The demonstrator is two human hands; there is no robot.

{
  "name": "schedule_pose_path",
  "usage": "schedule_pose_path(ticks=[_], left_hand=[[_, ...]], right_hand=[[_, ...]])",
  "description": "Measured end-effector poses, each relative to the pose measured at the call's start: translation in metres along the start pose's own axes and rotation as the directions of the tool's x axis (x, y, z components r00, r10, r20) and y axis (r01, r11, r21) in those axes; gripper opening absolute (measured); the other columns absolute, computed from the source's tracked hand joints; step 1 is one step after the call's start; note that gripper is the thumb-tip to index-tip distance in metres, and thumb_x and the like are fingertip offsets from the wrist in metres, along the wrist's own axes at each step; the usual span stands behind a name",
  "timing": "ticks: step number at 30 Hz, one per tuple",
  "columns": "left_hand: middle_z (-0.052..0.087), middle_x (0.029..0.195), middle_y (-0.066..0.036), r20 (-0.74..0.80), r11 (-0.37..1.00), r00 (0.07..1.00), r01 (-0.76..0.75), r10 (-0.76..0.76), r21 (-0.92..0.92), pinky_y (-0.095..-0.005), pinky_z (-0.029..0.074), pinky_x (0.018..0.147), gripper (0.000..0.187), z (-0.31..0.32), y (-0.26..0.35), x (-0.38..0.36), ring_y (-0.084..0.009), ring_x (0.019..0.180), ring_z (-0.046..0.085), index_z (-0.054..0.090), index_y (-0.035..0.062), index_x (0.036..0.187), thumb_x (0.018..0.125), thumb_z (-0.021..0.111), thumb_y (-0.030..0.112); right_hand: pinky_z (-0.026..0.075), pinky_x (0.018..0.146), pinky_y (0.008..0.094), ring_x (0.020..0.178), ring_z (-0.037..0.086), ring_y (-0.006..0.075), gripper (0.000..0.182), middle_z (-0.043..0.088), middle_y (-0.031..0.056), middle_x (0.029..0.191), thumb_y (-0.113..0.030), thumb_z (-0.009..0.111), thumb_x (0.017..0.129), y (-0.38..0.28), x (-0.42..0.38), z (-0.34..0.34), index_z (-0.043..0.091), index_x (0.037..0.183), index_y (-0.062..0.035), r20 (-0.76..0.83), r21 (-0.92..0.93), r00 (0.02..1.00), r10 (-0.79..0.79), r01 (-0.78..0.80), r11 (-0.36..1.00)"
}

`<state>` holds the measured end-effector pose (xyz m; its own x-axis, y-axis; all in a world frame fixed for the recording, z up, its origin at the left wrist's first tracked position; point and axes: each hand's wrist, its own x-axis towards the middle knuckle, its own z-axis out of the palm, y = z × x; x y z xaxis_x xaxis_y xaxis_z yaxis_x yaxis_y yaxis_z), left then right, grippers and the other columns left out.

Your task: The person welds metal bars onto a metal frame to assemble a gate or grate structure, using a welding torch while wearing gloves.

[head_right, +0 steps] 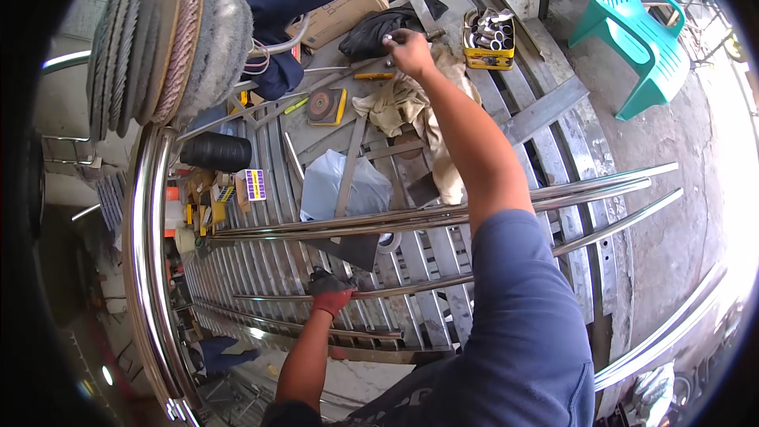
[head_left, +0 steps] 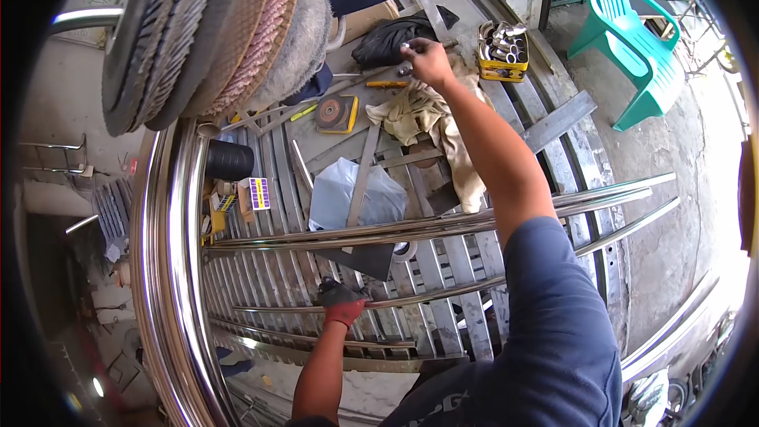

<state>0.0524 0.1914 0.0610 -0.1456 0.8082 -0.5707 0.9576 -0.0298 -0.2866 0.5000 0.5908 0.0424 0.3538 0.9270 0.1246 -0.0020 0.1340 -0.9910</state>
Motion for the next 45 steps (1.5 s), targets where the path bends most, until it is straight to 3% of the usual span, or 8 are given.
schedule_pose_path(ticks=[10, 12, 20, 27, 31, 35, 41, 45], left_hand=[[0.083, 0.116, -0.019, 0.06, 0.962, 0.965, -0.26, 0.256, 0.078, -0.055, 0.058, 0.099, 0.064, 0.023, -0.02, 0.026, -0.0419, 0.11, 0.078, 0.086, 0.0123, 0.109, 0.102, 0.054, 0.067], [0.082, 0.118, -0.019, 0.069, 0.952, 0.957, -0.289, 0.283, 0.1, -0.0548, 0.058, 0.099, 0.063, 0.001, -0.013, 0.003, -0.0416, 0.11, 0.078, 0.085, 0.013, 0.113, 0.102, 0.054, 0.067], [0.081, 0.113, -0.023, -0.219, 0.959, 0.936, -0.283, 0.275, -0.004, -0.0558, 0.06, 0.091, 0.058, 0.014, -0.061, -0.014, -0.0479, 0.103, 0.077, 0.084, 0.0094, 0.11, 0.101, 0.061, 0.062], [0.08, 0.122, -0.023, -0.613, 0.297, 0.394, -0.919, 0.685, -0.259, -0.0506, 0.054, 0.111, 0.032, 0.026, -0.111, -0.11, -0.0462, 0.126, 0.071, 0.083, 0.0012, 0.118, 0.107, 0.068, 0.028], [0.075, 0.138, -0.02, -0.616, -0.008, 0.175, -0.959, 0.768, -0.283, -0.0539, 0.045, 0.121, 0.026, 0.051, -0.139, -0.176, -0.0459, 0.143, 0.059, 0.083, 0.0051, 0.125, 0.106, 0.071, 0.017], [0.073, 0.144, -0.017, -0.664, -0.103, 0.078, -0.968, 0.744, -0.229, -0.0543, 0.045, 0.12, 0.025, 0.058, -0.173, -0.227, -0.0452, 0.145, 0.057, 0.082, 0.0067, 0.127, 0.106, 0.072, 0.016], [0.072, 0.146, -0.018, -0.664, -0.101, 0.178, -0.928, 0.726, -0.358, -0.0526, 0.042, 0.122, 0.025, 0.065, -0.208, -0.245, -0.0438, 0.145, 0.058, 0.081, 0.003, 0.126, 0.107, 0.072, 0.017], [0.074, 0.143, -0.021, -0.652, -0.116, 0.213, -0.899, 0.727, -0.423, -0.0502, 0.046, 0.119, 0.025, 0.075, -0.227, -0.234, -0.0435, 0.141, 0.063, 0.08, -0.001, 0.125, 0.107, 0.071, 0.014]], right_hand=[[0.059, 0.087, 0.0434, 0.088, 0.078, 0.0321, 0.04, 0.08, 0.0255, 0.094, -0.032, 0.078, 0.095, -0.147, -0.161, -0.15, 0.08, 0.104, 0.0067, 0.23, -0.46, 0.973, -0.019, 0.126, 0.879], [0.053, 0.07, 0.0388, 0.072, 0.064, 0.0183, 0.036, 0.07, 0.0117, 0.078, -0.03, 0.077, 0.101, -0.176, -0.217, -0.163, 0.073, 0.095, 0.0058, 0.253, -0.449, 0.967, -0.02, 0.135, 0.883], [0.051, 0.059, 0.0347, 0.064, 0.064, 0.0214, 0.009, 0.066, 0.0123, 0.085, -0.008, 0.059, 0.105, -0.206, -0.516, -0.151, 0.064, 0.105, -0.0007, 0.104, 0.51, 0.92, 0.377, -0.375, 0.774], [0.033, 0.042, 0.0331, 0.048, 0.049, 0.0143, 0.019, 0.054, 0.0052, 0.068, -0.006, 0.063, 0.096, -0.163, -0.749, -0.067, 0.057, 0.077, -0.0085, -0.229, 0.303, 0.933, 0.279, -0.204, 0.931], [0.029, 0.035, 0.0311, 0.038, 0.042, 0.0133, 0.015, 0.056, 0.0022, 0.068, -0.009, 0.063, 0.1, -0.207, -0.793, 0.003, 0.056, 0.088, -0.0126, -0.168, 0.656, 0.772, 0.612, -0.376, 0.654], [0.037, 0.039, 0.0305, 0.05, 0.053, 0.0113, 0.028, 0.052, -0.0001, 0.068, -0.021, 0.068, 0.108, -0.198, -0.813, 0.058, 0.052, 0.087, -0.0116, 0.073, 0.616, 0.848, 0.526, -0.453, 0.645], [0.058, 0.091, 0.0392, 0.1, 0.076, 0.0193, 0.055, 0.079, 0.0124, 0.104, -0.049, 0.064, 0.114, -0.254, -0.809, 0.135, 0.073, 0.125, 0.0045, 0.294, -0.115, 0.896, 0.333, -0.313, 0.943], [0.054, 0.082, 0.0391, 0.089, 0.063, 0.0164, 0.053, 0.072, 0.0072, 0.092, -0.048, 0.058, 0.117, -0.263, -0.812, 0.156, 0.073, 0.114, 0.0026, 0.336, -0.124, 0.912, 0.237, -0.206, 0.971]])
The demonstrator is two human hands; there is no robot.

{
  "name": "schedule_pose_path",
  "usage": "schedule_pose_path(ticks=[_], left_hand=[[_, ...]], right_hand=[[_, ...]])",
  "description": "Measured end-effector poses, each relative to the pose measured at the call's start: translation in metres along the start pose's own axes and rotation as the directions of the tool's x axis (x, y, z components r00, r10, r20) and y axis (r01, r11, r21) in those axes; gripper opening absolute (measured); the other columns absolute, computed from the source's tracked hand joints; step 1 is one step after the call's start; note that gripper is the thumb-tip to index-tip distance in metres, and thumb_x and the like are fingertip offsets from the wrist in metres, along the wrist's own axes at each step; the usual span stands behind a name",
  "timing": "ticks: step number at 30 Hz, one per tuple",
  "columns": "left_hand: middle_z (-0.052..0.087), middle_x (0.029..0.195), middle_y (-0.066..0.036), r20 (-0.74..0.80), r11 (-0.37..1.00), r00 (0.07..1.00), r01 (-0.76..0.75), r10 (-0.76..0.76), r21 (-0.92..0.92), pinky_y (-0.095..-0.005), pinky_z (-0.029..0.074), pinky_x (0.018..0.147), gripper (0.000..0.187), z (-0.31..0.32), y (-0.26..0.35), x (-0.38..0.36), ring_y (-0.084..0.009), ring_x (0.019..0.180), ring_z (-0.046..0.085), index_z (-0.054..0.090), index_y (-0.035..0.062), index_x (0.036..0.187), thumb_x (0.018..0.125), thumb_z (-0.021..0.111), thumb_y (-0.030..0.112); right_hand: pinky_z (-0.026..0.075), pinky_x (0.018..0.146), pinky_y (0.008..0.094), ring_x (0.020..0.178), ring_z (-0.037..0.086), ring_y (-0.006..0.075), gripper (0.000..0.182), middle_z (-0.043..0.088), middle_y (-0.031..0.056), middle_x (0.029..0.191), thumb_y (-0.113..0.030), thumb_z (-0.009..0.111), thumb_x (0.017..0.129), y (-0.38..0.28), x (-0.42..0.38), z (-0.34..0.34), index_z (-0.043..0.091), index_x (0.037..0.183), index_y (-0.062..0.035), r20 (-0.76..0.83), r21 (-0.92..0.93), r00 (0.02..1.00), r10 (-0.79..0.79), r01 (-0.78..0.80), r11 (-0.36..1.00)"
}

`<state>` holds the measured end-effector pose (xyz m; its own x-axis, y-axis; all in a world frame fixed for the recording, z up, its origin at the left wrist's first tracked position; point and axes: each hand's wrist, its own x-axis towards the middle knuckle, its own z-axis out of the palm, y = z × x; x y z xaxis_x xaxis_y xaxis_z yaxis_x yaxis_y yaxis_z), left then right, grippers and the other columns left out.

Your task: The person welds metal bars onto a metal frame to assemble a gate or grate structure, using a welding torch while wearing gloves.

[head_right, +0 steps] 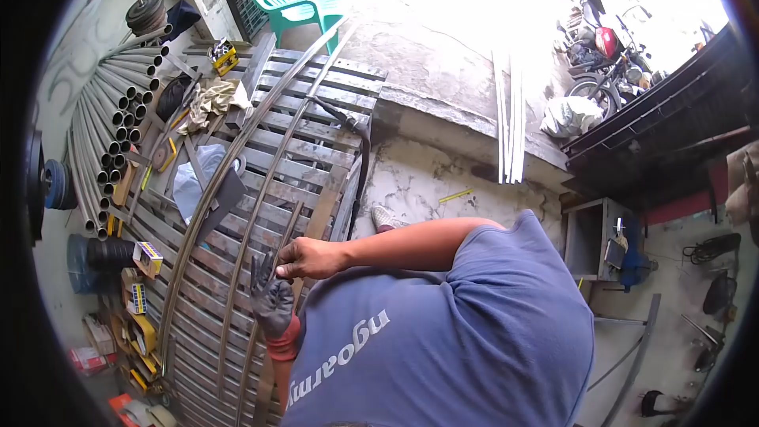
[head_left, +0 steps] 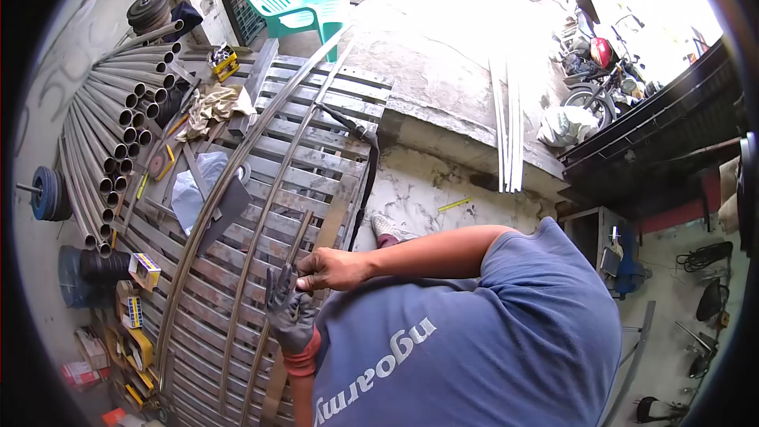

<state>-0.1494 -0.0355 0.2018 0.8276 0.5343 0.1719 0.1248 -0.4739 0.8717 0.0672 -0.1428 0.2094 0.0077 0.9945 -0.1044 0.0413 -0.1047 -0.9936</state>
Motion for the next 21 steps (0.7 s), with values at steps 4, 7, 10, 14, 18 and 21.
schedule_pose_path(ticks=[4, 7, 10, 14, 18, 21], left_hand=[[0.073, 0.144, -0.021, 0.05, 0.993, 0.996, 0.084, -0.08, -0.086, -0.0498, 0.044, 0.12, 0.026, -0.009, 0.002, -0.006, -0.0428, 0.144, 0.061, 0.081, -0.0005, 0.125, 0.108, 0.07, 0.016], [0.068, 0.152, -0.021, -0.031, 0.992, 0.994, -0.103, 0.105, 0.074, -0.0493, 0.041, 0.123, 0.03, -0.006, 0.017, -0.001, -0.0423, 0.149, 0.056, 0.08, 0.0004, 0.128, 0.108, 0.07, 0.02], [0.059, 0.162, -0.023, 0.042, 0.998, 0.999, -0.023, 0.021, 0.053, -0.0485, 0.038, 0.126, 0.045, -0.007, 0.006, -0.006, -0.0426, 0.155, 0.05, 0.069, -0.0006, 0.145, 0.109, 0.07, 0.026], [0.05, 0.169, -0.026, 0.027, 0.993, 0.999, -0.042, 0.039, 0.111, -0.0473, 0.035, 0.129, 0.067, -0.025, 0.009, -0.003, -0.0438, 0.159, 0.044, 0.049, -0.0025, 0.162, 0.109, 0.069, 0.034], [0.045, 0.173, -0.026, -0.046, 0.993, 0.997, -0.057, 0.062, 0.107, -0.0448, 0.031, 0.132, 0.081, -0.03, 0.004, 0.001, -0.0392, 0.162, 0.042, 0.037, -0.0041, 0.171, 0.111, 0.066, 0.041], [0.042, 0.174, -0.028, -0.047, 0.997, 0.997, -0.057, 0.059, 0.055, -0.0461, 0.032, 0.132, 0.086, -0.034, 0.002, 0.008, -0.0388, 0.162, 0.041, 0.032, -0.0061, 0.172, 0.111, 0.066, 0.044]], right_hand=[[0.056, 0.085, 0.0396, 0.092, 0.07, 0.0182, 0.051, 0.075, 0.0106, 0.094, -0.046, 0.054, 0.119, 0.004, 0.002, 0.011, 0.074, 0.116, 0.0016, -0.034, 0.04, 0.999, 0.041, -0.039, 0.998], [0.058, 0.085, 0.0415, 0.089, 0.073, 0.0217, 0.057, 0.074, 0.013, 0.092, -0.048, 0.054, 0.118, -0.003, 0.004, 0.008, 0.073, 0.111, 0.0048, -0.077, -0.03, 0.997, 0.026, -0.029, 0.999], [0.059, 0.078, 0.0441, 0.077, 0.072, 0.0249, 0.065, 0.069, 0.014, 0.084, -0.054, 0.053, 0.117, -0.005, 0.006, 0.0, 0.071, 0.102, 0.0069, -0.103, -0.055, 0.993, 0.065, -0.071, 0.996], [0.056, 0.072, 0.0462, 0.07, 0.063, 0.0234, 0.096, 0.065, 0.0116, 0.072, -0.078, 0.03, 0.113, -0.051, -0.001, -0.075, 0.067, 0.076, 0.0025, -0.416, -0.117, 0.881, 0.223, -0.295, 0.948], [0.029, 0.052, 0.0295, 0.052, 0.029, 0.0135, 0.104, 0.034, -0.0022, 0.059, -0.094, -0.006, 0.098, -0.164, -0.1, -0.201, 0.048, 0.066, -0.0117, -0.783, -0.051, 0.591, -0.196, 0.253, 0.966], [0.032, 0.055, 0.0308, 0.06, 0.04, 0.0173, 0.106, 0.048, 0.0052, 0.074, -0.099, 0.024, 0.097, -0.21, -0.219, -0.267, 0.061, 0.097, 0.0009, -0.826, -0.202, 0.338, -0.451, 0.569, 0.797]])
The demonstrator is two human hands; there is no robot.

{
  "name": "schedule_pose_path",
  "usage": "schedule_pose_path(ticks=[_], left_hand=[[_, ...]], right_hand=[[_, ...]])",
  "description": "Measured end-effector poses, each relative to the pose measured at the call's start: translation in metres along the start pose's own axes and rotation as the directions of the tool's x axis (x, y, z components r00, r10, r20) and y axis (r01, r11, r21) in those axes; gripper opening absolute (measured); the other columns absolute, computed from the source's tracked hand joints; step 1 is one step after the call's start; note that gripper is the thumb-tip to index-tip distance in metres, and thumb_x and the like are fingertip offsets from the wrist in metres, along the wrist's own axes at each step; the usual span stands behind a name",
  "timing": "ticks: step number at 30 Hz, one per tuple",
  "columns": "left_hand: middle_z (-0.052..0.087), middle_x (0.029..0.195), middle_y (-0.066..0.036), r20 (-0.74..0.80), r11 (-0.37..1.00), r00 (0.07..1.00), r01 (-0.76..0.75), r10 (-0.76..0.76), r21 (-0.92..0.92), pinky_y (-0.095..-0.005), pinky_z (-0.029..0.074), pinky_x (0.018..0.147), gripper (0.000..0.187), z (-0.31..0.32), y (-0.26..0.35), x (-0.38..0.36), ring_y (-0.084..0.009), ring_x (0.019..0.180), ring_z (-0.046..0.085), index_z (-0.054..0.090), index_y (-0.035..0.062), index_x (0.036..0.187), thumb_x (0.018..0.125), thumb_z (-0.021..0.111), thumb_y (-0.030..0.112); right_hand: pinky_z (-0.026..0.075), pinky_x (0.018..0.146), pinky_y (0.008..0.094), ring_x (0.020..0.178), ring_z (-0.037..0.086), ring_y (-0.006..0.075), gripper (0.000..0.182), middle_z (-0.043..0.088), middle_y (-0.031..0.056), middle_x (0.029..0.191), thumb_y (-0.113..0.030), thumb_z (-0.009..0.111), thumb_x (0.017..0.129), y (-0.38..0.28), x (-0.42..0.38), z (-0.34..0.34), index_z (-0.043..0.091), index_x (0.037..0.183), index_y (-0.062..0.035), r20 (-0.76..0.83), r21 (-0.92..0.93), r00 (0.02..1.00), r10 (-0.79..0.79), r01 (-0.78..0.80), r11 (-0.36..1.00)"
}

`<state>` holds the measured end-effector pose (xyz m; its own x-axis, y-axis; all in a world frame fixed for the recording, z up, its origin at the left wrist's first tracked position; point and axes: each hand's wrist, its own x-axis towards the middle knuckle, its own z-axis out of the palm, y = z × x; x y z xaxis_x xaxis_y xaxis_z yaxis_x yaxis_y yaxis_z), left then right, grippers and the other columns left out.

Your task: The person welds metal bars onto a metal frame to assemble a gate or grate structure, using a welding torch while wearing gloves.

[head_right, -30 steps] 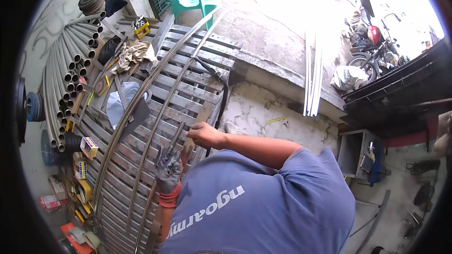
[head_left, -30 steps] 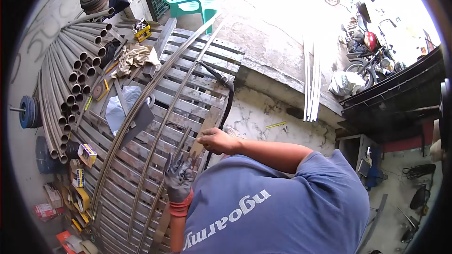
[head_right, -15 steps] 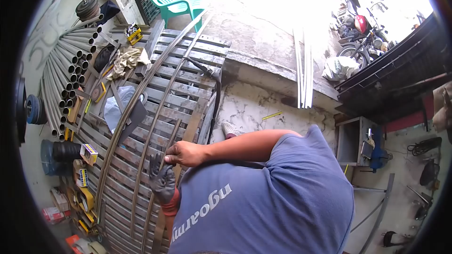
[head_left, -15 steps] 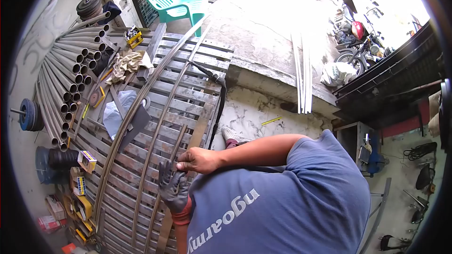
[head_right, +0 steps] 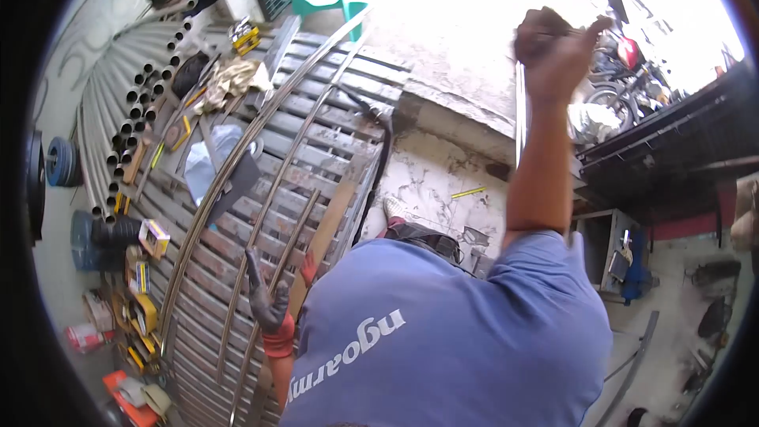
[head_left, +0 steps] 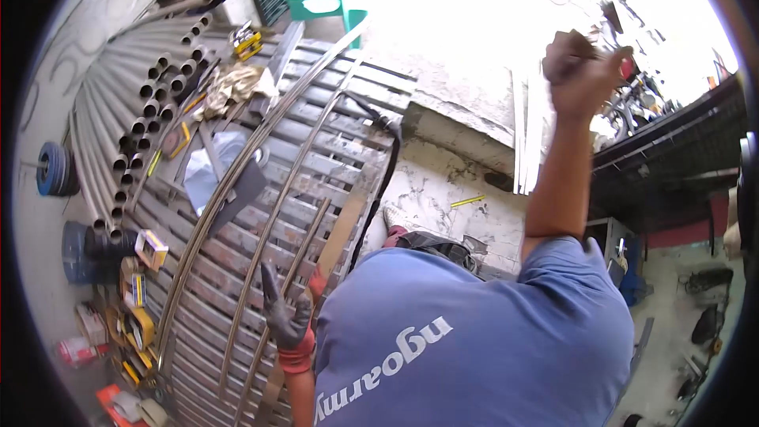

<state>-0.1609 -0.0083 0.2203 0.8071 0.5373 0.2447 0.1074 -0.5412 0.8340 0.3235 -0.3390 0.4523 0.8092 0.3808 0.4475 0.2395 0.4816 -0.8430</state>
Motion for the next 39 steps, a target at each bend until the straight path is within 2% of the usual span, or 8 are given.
schedule_pose_path(ticks=[4, 8, 9, 12, 13, 18, 30, 39], left_hand=[[0.045, 0.172, -0.026, -0.049, 0.971, 0.997, -0.047, 0.06, 0.234, -0.0521, 0.033, 0.131, 0.088, 0.007, -0.019, -0.001, -0.0446, 0.16, 0.043, 0.039, -0.0051, 0.17, 0.107, 0.07, 0.048], [0.057, 0.162, -0.022, 0.057, 0.86, 0.996, -0.086, 0.066, 0.503, -0.0553, 0.034, 0.129, 0.075, 0.009, -0.008, 0.017, -0.0438, 0.149, 0.053, 0.061, 0.012, 0.16, 0.102, 0.07, 0.058], [0.06, 0.16, -0.021, 0.033, 0.858, 0.992, -0.124, 0.124, 0.498, -0.0542, 0.037, 0.128, 0.069, 0.011, -0.007, 0.024, -0.0433, 0.146, 0.056, 0.063, 0.0134, 0.158, 0.102, 0.071, 0.052], [0.066, 0.154, -0.016, -0.003, 0.931, 0.976, -0.206, 0.217, 0.301, -0.0503, 0.045, 0.122, 0.057, 0.036, -0.018, 0.04, -0.0418, 0.138, 0.064, 0.066, 0.0161, 0.156, 0.102, 0.075, 0.034], [0.068, 0.152, -0.015, 0.004, 0.975, 0.982, -0.19, 0.191, 0.115, -0.0486, 0.048, 0.12, 0.057, 0.054, -0.034, 0.04, -0.041, 0.135, 0.066, 0.066, 0.0157, 0.156, 0.101, 0.076, 0.027], [0.07, 0.153, -0.011, 0.013, 0.994, 0.994, -0.112, 0.112, -0.003, -0.0436, 0.049, 0.119, 0.06, 0.083, 0.011, 0.079, -0.0305, 0.128, 0.071, 0.069, 0.0078, 0.152, 0.093, 0.084, 0.009], [0.071, 0.136, -0.008, -0.216, 0.952, 0.966, -0.076, 0.144, 0.295, -0.0513, 0.046, 0.12, 0.044, 0.163, 0.012, 0.114, -0.0324, 0.132, 0.063, 0.076, 0.0132, 0.132, 0.089, 0.085, 0.017], [0.07, 0.144, -0.001, -0.173, 0.961, 0.985, 0.066, -0.02, 0.267, -0.0476, 0.03, 0.128, 0.058, 0.153, 0.025, 0.108, -0.0264, 0.14, 0.052, 0.074, 0.0086, 0.136, 0.088, 0.087, 0.039]], right_hand=[[0.036, 0.056, 0.0317, 0.064, 0.043, 0.0208, 0.116, 0.051, 0.0099, 0.074, -0.1, 0.009, 0.095, -0.048, -0.012, -0.05, 0.061, 0.094, 0.0027, -0.647, -0.233, 0.758, -0.084, -0.091, 0.968], [0.029, 0.048, 0.0255, 0.05, 0.03, 0.011, 0.079, 0.042, 0.0006, 0.063, -0.078, 0.035, 0.111, 0.023, -0.036, -0.012, 0.052, 0.074, -0.0101, -0.506, -0.159, 0.848, 0.155, -0.269, 0.95], [0.028, 0.048, 0.0237, 0.052, 0.035, 0.0086, 0.054, 0.046, -0.0017, 0.067, -0.05, 0.049, 0.117, 0.069, -0.038, -0.073, 0.056, 0.08, -0.0113, -0.166, -0.056, 0.909, 0.381, -0.395, 0.917], [0.048, 0.061, 0.0252, 0.072, 0.062, 0.014, 0.015, 0.067, 0.0057, 0.092, -0.016, 0.061, 0.109, 0.193, -0.094, 0.011, 0.067, 0.112, -0.002, -0.004, -0.267, 0.731, 0.682, -0.658, 0.704], [0.054, 0.067, 0.0298, 0.075, 0.066, 0.0158, 0.013, 0.068, 0.0077, 0.098, -0.011, 0.063, 0.107, 0.196, -0.108, 0.063, 0.065, 0.115, -0.0008, 0.018, -0.228, 0.478, 0.878, -0.853, 0.469], [0.052, 0.06, 0.0274, 0.065, 0.062, 0.0137, 0.032, 0.062, 0.0047, 0.083, -0.031, 0.054, 0.12, 0.242, -0.146, 0.144, 0.06, 0.131, -0.0009, 0.558, -0.335, 0.036, 0.829, -0.904, 0.265], [0.037, 0.054, 0.0297, 0.061, 0.045, 0.0053, 0.061, 0.052, -0.0058, 0.067, -0.055, 0.055, 0.116, 0.287, -0.109, 0.113, 0.06, 0.076, -0.0086, 0.513, -0.679, 0.012, 0.858, -0.606, 0.415], [0.034, 0.048, 0.0247, 0.05, 0.043, 0.0037, 0.055, 0.065, -0.0015, 0.071, -0.052, 0.059, 0.115, 0.291, -0.129, 0.129, 0.076, 0.1, -0.0019, 0.578, -0.532, 0.056, 0.814, -0.731, 0.428]])
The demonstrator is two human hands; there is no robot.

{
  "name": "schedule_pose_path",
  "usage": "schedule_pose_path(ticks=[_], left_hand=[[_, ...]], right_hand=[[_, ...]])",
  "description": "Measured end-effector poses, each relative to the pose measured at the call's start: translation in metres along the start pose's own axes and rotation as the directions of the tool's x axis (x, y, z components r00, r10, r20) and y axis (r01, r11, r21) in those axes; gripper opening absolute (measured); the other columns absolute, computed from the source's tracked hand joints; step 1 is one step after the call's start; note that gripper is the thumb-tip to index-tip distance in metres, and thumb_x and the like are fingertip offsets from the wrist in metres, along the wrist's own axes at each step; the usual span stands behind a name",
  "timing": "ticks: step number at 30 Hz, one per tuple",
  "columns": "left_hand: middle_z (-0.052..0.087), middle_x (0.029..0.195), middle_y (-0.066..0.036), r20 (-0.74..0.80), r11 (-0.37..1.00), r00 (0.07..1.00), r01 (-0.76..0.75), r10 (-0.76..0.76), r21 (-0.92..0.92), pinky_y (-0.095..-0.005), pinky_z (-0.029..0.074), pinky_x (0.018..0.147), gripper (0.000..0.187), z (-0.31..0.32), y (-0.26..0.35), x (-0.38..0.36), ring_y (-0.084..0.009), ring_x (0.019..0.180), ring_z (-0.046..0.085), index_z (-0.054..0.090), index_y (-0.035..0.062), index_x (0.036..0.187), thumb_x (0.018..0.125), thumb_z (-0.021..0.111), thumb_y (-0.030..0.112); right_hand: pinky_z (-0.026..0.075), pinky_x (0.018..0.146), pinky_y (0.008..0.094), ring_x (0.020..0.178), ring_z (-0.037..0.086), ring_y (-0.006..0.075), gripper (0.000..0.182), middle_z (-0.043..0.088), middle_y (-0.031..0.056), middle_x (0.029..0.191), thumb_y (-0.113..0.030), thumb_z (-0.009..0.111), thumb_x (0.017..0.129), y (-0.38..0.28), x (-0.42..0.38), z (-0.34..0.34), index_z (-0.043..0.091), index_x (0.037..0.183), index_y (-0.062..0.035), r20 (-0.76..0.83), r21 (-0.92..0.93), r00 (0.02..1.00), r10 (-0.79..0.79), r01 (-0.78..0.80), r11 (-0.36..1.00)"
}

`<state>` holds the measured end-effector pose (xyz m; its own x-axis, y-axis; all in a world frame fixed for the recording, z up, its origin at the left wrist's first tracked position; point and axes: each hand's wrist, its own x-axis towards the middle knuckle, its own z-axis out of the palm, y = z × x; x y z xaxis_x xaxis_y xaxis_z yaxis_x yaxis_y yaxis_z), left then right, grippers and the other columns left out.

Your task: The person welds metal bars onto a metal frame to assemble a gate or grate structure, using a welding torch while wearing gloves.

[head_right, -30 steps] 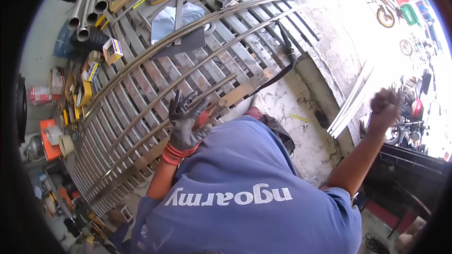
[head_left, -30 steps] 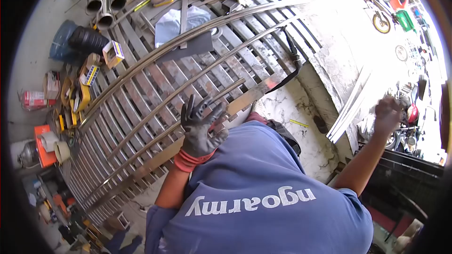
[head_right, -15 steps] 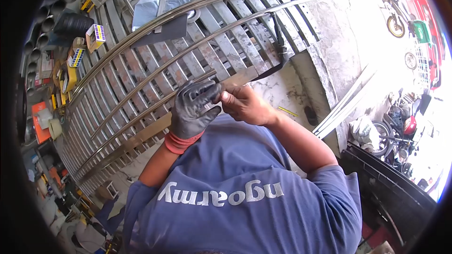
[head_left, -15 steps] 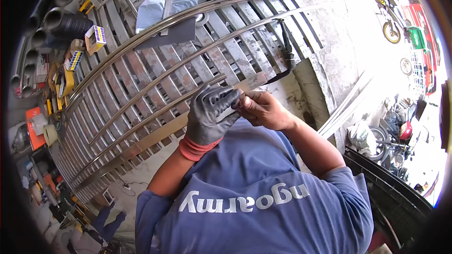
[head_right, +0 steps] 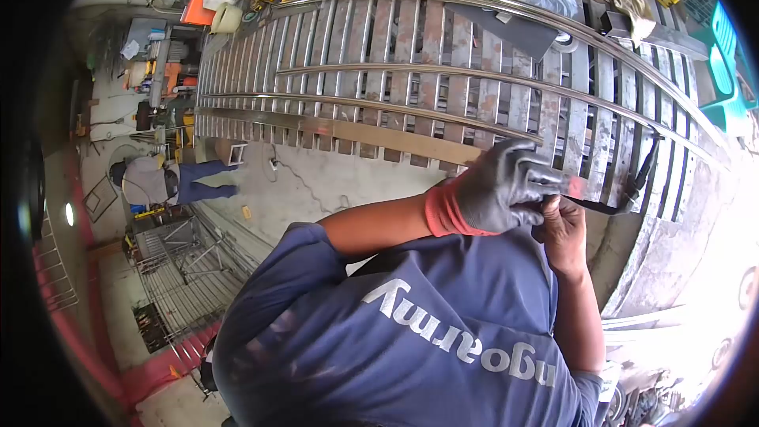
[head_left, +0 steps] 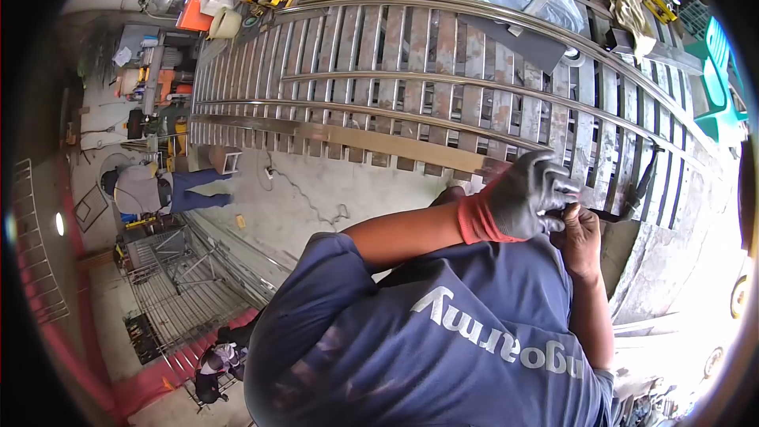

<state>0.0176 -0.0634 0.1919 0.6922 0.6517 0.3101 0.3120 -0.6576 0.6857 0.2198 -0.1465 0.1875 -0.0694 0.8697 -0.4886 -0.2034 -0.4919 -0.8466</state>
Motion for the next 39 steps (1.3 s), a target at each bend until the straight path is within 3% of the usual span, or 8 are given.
schedule_pose_path(ticks=[3, 8, 16, 23, 28, 31, 34, 39], left_hand=[[0.072, 0.134, -0.006, -0.059, 0.998, 0.996, -0.065, 0.065, 0.01, -0.0497, 0.036, 0.126, 0.057, -0.001, -0.002, -0.007, -0.0289, 0.137, 0.057, 0.073, 0.0074, 0.136, 0.087, 0.089, 0.031], [0.079, 0.12, -0.009, -0.155, 0.99, 0.983, -0.109, 0.094, -0.087, -0.0514, 0.054, 0.112, 0.027, -0.019, 0.002, 0.001, -0.0353, 0.122, 0.072, 0.081, 0.0108, 0.115, 0.088, 0.083, 0.008], [0.075, 0.134, 0.0, 0.077, 0.979, 0.98, -0.189, 0.183, 0.079, -0.0527, 0.043, 0.127, 0.033, -0.026, 0.006, 0.003, -0.0274, 0.136, 0.064, 0.082, 0.018, 0.117, 0.086, 0.081, 0.006], [0.076, 0.128, 0.001, 0.102, 0.965, 0.97, -0.232, 0.22, 0.126, -0.0541, 0.04, 0.128, 0.032, -0.029, 0.015, 0.007, -0.0266, 0.135, 0.064, 0.083, 0.0206, 0.114, 0.085, 0.082, 0.008], [0.051, 0.171, -0.016, 0.184, 0.989, 0.978, -0.072, 0.096, -0.131, -0.0469, 0.048, 0.122, 0.091, -0.028, -0.013, 0.014, -0.0406, 0.151, 0.054, 0.036, 0.0119, 0.175, 0.094, 0.077, 0.006], [0.075, 0.127, -0.025, 0.242, 0.896, 0.891, 0.295, -0.383, 0.33, -0.0505, 0.056, 0.101, 0.08, 0.002, -0.051, 0.018, -0.0411, 0.116, 0.071, 0.047, 0.0107, 0.17, 0.097, 0.077, 0.022], [0.076, 0.104, -0.023, 0.194, 0.874, 0.978, -0.03, -0.074, 0.484, -0.0526, 0.054, 0.089, 0.065, 0.055, -0.118, 0.024, -0.0401, 0.096, 0.07, 0.065, 0.0073, 0.154, 0.095, 0.077, 0.03], [0.075, 0.101, -0.02, 0.135, 0.891, 0.989, -0.006, -0.062, 0.453, -0.0509, 0.052, 0.088, 0.043, 0.108, -0.157, 0.021, -0.0383, 0.095, 0.07, 0.078, 0.0076, 0.125, 0.091, 0.08, 0.034]], right_hand=[[0.03, 0.049, 0.0278, 0.051, 0.039, 0.0069, 0.057, 0.052, -0.0025, 0.063, -0.051, 0.057, 0.117, 0.006, 0.003, -0.007, 0.071, 0.09, -0.0022, 0.072, 0.076, 0.997, 0.007, -0.012, 0.997], [0.042, 0.058, 0.0329, 0.061, 0.054, 0.0102, 0.055, 0.061, 0.0009, 0.068, -0.048, 0.062, 0.113, -0.016, -0.005, -0.002, 0.064, 0.078, -0.0055, 0.108, -0.224, 0.993, 0.056, -0.031, 0.974], [0.054, 0.085, 0.0377, 0.093, 0.066, 0.0141, 0.045, 0.078, 0.0082, 0.094, -0.041, 0.084, 0.102, -0.021, -0.016, -0.004, 0.081, 0.109, 0.003, 0.17, -0.246, 0.983, -0.062, 0.103, 0.964], [0.054, 0.08, 0.0348, 0.088, 0.064, 0.0108, 0.048, 0.077, 0.0039, 0.091, -0.042, 0.086, 0.1, 0.016, -0.006, -0.005, 0.081, 0.116, 0.0028, 0.184, -0.088, 0.976, -0.115, 0.133, 0.987], [0.058, 0.09, 0.0388, 0.1, 0.074, 0.0217, 0.048, 0.082, 0.0174, 0.105, -0.041, 0.08, 0.103, -0.005, -0.022, -0.019, 0.08, 0.12, 0.0046, 0.046, -0.335, 0.999, -0.027, 0.041, 0.941], [0.059, 0.093, 0.0386, 0.102, 0.076, 0.0222, 0.048, 0.083, 0.017, 0.107, -0.041, 0.079, 0.104, 0.025, -0.011, -0.049, 0.08, 0.124, 0.0022, -0.102, -0.261, 0.993, -0.055, 0.026, 0.965], [0.059, 0.096, 0.0389, 0.103, 0.078, 0.0223, 0.046, 0.083, 0.0171, 0.109, -0.039, 0.077, 0.105, 0.041, 0.006, -0.073, 0.079, 0.126, 0.0021, -0.211, -0.462, 0.964, -0.163, 0.048, 0.885], [0.059, 0.095, 0.0423, 0.103, 0.078, 0.0269, 0.043, 0.082, 0.0213, 0.11, -0.035, 0.078, 0.104, 0.043, 0.003, -0.077, 0.079, 0.123, 0.0034, -0.236, -0.468, 0.962, -0.14, 0.014, 0.884]])
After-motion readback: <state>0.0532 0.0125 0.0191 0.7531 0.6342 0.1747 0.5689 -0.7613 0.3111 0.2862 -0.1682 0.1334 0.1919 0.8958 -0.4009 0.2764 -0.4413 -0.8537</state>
